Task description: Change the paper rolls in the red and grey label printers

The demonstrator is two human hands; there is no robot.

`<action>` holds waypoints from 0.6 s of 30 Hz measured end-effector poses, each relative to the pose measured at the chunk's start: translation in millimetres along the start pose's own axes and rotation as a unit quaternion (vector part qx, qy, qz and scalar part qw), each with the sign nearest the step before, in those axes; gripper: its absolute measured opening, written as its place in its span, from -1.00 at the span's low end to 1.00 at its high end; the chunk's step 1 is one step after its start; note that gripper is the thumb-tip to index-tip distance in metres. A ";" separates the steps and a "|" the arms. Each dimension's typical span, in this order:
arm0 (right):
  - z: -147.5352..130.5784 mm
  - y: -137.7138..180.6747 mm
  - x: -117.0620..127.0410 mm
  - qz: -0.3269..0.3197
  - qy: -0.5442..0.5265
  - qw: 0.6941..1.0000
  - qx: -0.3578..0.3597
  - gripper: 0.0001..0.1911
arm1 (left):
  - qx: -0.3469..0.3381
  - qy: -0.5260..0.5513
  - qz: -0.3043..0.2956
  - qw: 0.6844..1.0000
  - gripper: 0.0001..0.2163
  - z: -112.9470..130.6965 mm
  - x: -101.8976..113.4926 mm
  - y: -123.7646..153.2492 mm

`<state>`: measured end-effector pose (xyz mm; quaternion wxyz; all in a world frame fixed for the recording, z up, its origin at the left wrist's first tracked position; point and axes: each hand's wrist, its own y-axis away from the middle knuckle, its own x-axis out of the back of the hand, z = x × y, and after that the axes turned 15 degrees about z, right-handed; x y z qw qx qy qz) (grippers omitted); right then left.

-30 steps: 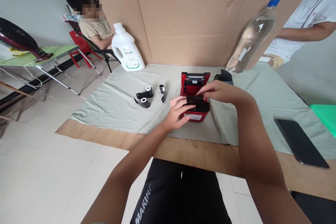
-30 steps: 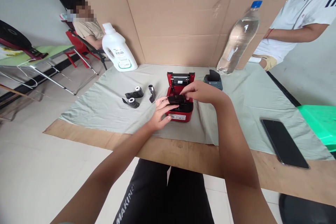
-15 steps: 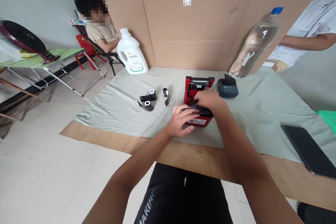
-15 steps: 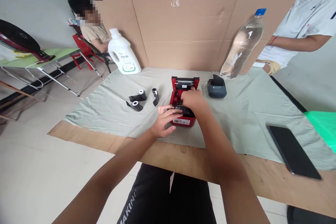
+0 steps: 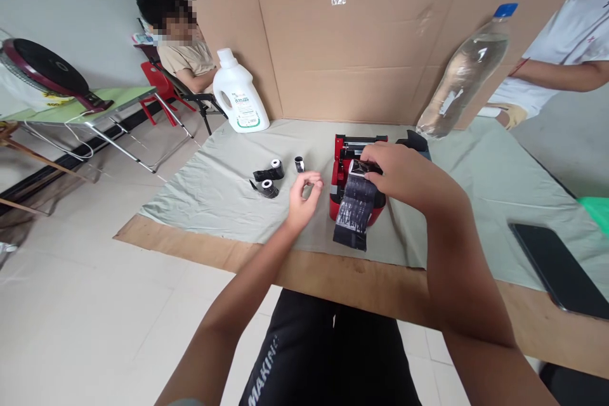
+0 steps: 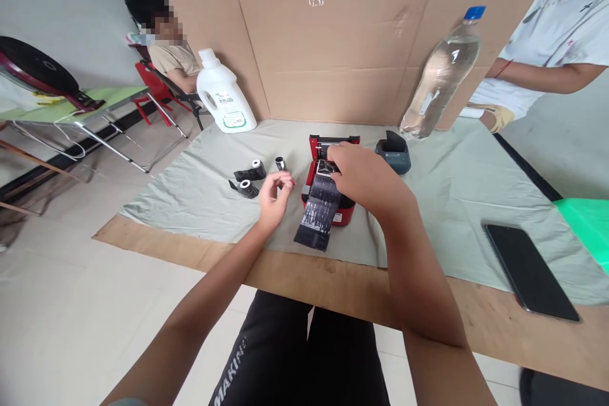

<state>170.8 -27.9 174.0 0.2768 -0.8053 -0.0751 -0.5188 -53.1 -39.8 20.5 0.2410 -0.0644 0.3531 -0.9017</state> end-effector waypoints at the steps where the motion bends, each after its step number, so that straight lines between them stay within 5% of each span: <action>1: -1.9 2.5 3.6 0.008 -0.019 1.000 0.013 -0.94 | 0.033 0.048 -0.039 0.998 -0.62 5.1 -3.2 -8.7; 5: -2.2 2.0 1.5 0.018 -0.089 0.994 0.068 -0.86 | 0.082 0.107 -0.169 0.976 -0.50 27.3 -20.7 -40.4; 11: 7.5 -15.2 -20.6 0.065 -0.213 0.973 0.051 -0.79 | 0.078 0.111 -0.036 0.990 -0.57 19.0 -40.9 -34.8; 18: 10.9 -24.8 -35.7 0.053 -0.288 0.956 0.031 -0.81 | 0.098 0.130 -0.038 0.986 -0.53 -1.3 -37.3 -16.6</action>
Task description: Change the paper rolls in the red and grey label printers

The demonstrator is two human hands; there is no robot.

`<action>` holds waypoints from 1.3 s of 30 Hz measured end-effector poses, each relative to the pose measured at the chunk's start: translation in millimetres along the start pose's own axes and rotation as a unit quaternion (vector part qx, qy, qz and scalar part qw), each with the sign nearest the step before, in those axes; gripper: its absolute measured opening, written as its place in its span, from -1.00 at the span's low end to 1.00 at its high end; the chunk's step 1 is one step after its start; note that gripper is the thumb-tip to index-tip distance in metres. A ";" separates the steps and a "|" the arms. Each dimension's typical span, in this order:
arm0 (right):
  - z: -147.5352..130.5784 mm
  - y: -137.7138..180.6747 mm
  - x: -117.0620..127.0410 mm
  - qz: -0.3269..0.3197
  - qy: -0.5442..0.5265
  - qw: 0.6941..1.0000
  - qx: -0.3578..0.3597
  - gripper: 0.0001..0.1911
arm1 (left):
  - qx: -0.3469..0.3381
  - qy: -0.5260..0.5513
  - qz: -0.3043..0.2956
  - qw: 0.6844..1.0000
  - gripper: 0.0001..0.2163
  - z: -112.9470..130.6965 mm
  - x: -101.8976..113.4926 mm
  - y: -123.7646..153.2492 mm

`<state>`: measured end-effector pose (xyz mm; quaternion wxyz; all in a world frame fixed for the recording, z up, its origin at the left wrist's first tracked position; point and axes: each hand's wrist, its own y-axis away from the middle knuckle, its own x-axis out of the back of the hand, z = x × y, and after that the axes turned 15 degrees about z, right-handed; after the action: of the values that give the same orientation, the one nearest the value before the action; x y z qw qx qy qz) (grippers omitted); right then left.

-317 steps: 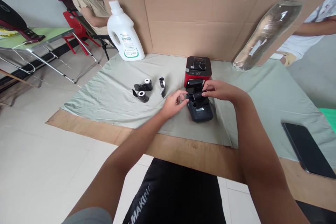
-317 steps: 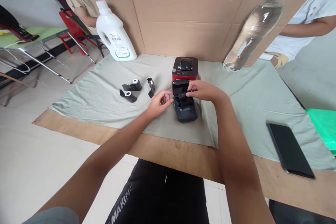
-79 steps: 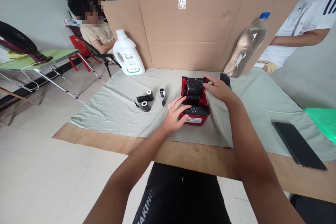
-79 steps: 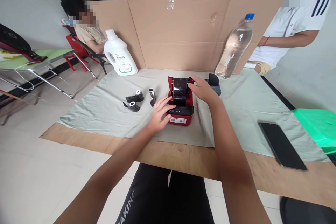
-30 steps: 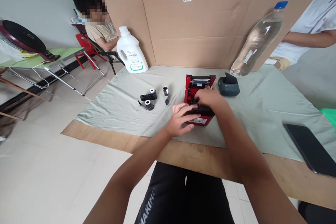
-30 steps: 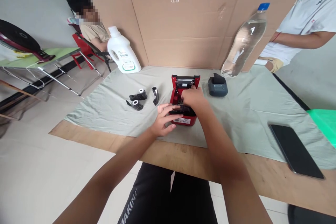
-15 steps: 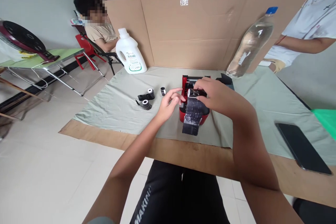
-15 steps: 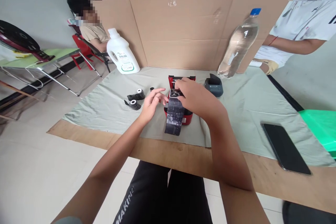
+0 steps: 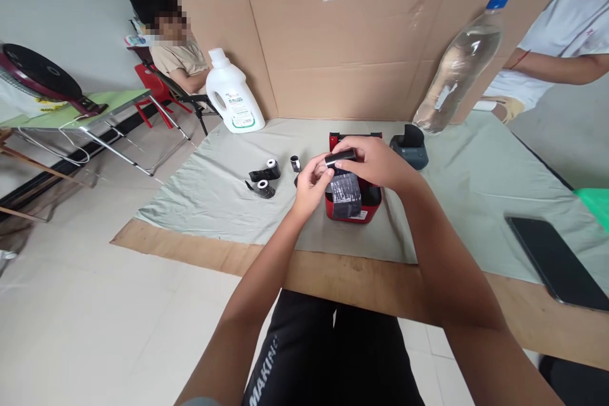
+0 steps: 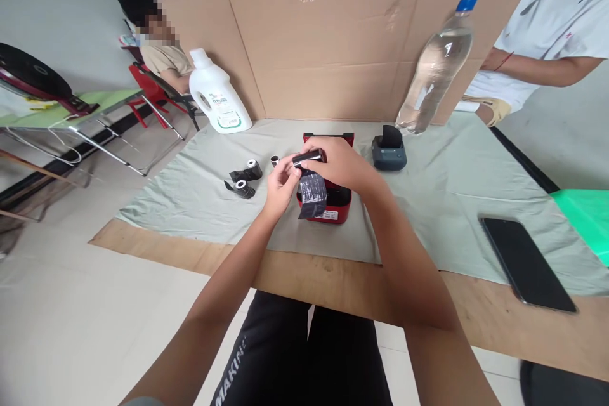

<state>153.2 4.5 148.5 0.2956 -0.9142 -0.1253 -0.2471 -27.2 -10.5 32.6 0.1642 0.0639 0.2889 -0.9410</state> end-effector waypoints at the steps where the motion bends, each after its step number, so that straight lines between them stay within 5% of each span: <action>1: 0.8 -0.1 -1.2 0.000 -0.008 1.000 -0.003 -0.80 | 0.006 -0.006 0.007 1.000 -0.53 -0.3 0.5 0.0; 15: 14.8 -3.3 -13.8 0.013 -0.084 0.994 -0.062 -0.80 | -0.065 -0.028 0.070 0.995 -0.58 -4.2 10.0 -5.5; 31: 10.8 -3.5 -19.1 0.022 -0.080 0.996 -0.042 -0.80 | -0.017 -0.057 0.052 0.997 -0.54 -11.8 14.3 -6.9; 39: 12.3 -2.4 -27.0 0.073 -0.056 0.993 -0.072 -0.80 | -0.111 -0.074 0.074 0.988 -0.61 -16.6 13.9 -6.8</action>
<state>134.1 11.5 126.8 0.2391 -0.9522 -0.0565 -0.1812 -42.2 0.3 19.5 0.2602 -0.0035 0.3731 -0.8905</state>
